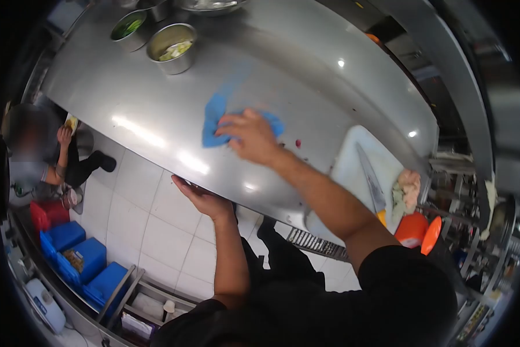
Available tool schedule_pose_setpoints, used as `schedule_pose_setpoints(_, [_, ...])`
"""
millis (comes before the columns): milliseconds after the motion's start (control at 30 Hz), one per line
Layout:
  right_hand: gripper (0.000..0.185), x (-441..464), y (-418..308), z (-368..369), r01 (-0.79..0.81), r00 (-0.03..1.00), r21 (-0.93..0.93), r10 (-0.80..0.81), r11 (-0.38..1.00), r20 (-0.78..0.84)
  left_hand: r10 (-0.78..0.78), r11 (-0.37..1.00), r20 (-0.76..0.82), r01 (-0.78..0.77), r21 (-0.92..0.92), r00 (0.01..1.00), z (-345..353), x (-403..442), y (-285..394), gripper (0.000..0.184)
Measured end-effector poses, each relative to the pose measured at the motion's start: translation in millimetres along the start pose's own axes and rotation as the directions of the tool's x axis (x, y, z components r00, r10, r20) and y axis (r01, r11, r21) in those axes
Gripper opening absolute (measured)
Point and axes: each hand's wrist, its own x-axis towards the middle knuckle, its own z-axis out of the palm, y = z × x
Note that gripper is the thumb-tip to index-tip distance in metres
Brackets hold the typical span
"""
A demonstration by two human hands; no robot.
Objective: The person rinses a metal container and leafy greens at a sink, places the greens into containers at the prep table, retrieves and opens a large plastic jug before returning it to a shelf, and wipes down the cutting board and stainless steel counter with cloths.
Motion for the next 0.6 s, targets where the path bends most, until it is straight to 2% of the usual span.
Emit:
schedule_pose_setpoints(33, [0.039,-12,-17,1,-0.013,1.000,0.005,0.013,1.000,0.007,-0.021,0.999,0.009,0.022,-0.049,1.000,-2,-5,0,0.062])
schedule_pose_setpoints(133, [0.036,-26,-30,1,-0.024,0.980,0.155,0.054,0.988,-0.194,-0.073,0.982,0.068,0.084,-0.171,0.995,0,-16,6,0.058])
schedule_pose_setpoints(233, [0.033,-28,-8,-50,-0.074,0.908,0.080,0.101,0.994,-0.406,-0.089,0.973,0.032,0.094,-0.210,0.995,3,-25,6,0.057])
schedule_pose_setpoints(300, [0.031,-39,39,-99,-0.256,0.842,0.023,0.234,0.966,-0.485,-0.104,0.972,0.008,0.103,-0.210,0.995,5,-33,9,0.057])
schedule_pose_setpoints(367, [0.034,-47,69,-176,-0.527,0.774,-0.107,0.424,0.843,-0.471,-0.106,0.969,0.019,0.108,-0.221,0.994,6,-36,6,0.056])
schedule_pose_setpoints(400, [0.036,-53,98,-202,-0.561,0.708,0.115,0.548,0.819,-0.446,-0.096,0.968,0.040,0.103,-0.228,0.995,4,-34,4,0.056])
schedule_pose_setpoints(433, [0.038,-72,153,-227,-0.520,0.784,-0.121,0.416,0.845,-0.462,-0.082,0.967,0.057,0.094,-0.236,0.995,3,-32,1,0.056])
schedule_pose_setpoints(500, [0.040,-93,226,-255,-0.769,0.588,0.096,0.759,0.632,-0.282,-0.081,0.970,0.030,0.086,-0.228,0.996,5,-32,-1,0.058])
schedule_pose_setpoints(533, [0.040,-105,277,-248,-0.780,0.603,-0.128,0.682,0.612,-0.415,-0.078,0.972,0.017,0.080,-0.221,0.997,7,-31,-1,0.058])
schedule_pose_setpoints(600, [0.041,-119,364,-210,-0.737,0.675,-0.525,0.436,0.426,-0.595,-0.089,0.952,0.064,0.104,-0.287,0.994,16,-34,5,0.060])
